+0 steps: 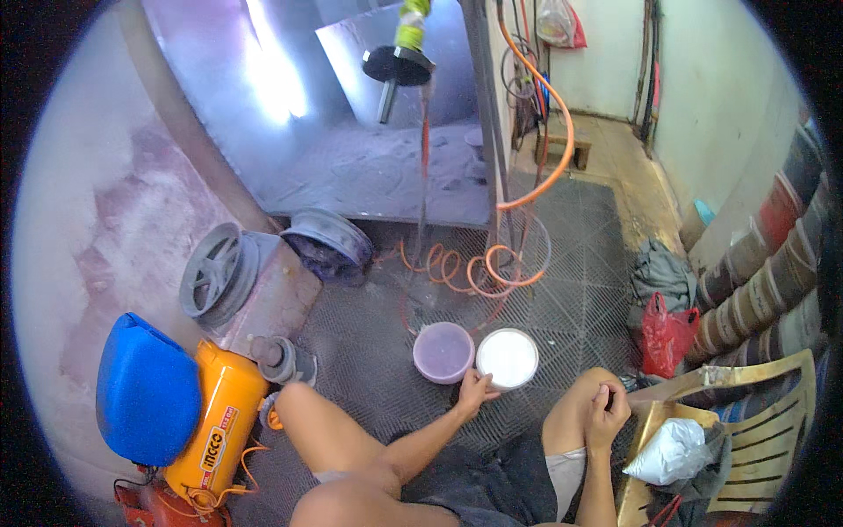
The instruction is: The person sits on the floor and uses pliers to cut open a plastic bag containing white powder. They then pour the powder into a small container and use a spray gun to mix the contents.
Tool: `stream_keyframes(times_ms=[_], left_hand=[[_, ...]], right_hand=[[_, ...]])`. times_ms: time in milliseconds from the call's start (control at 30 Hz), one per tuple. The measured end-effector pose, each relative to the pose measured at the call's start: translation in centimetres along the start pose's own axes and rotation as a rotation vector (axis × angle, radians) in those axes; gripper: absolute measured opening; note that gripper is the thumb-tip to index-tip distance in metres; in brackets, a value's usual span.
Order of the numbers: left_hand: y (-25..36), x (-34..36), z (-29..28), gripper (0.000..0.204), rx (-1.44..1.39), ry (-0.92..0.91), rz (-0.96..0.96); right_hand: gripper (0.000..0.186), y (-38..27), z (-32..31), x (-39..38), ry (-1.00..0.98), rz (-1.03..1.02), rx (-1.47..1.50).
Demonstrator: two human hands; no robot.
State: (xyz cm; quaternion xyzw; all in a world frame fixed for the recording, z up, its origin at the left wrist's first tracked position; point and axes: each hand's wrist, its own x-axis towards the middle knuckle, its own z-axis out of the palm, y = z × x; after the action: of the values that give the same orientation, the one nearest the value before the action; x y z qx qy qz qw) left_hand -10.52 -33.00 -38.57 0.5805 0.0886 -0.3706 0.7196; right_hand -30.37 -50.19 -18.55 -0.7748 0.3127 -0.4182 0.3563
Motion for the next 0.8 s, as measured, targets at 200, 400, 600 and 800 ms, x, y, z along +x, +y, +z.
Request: stream_keyframes(times_ms=[200, 400, 600, 800], left_hand=[[-1.1, -2.2, -3.1, 0.028, -0.080, 0.156, 0.118], [9.7, -3.8, -7.1, 0.053, 0.802, -0.573, -0.470], [52.5, -7.0, -4.6, 0.024, 0.550, 0.102, 1.068], [72.0, -12.1, 16.9, 0.043, 0.753, -0.132, 1.044]], right_hand=[[0.014, -2.0, 2.0, 0.9, -0.095, -0.094, -0.097], [0.015, -5.8, 2.8, 8.9, -0.187, -0.234, 0.039], [0.018, -19.6, 8.9, 25.6, -0.184, -0.456, 0.399], [0.053, -34.2, 15.1, 45.2, 0.067, -0.586, 0.471]])
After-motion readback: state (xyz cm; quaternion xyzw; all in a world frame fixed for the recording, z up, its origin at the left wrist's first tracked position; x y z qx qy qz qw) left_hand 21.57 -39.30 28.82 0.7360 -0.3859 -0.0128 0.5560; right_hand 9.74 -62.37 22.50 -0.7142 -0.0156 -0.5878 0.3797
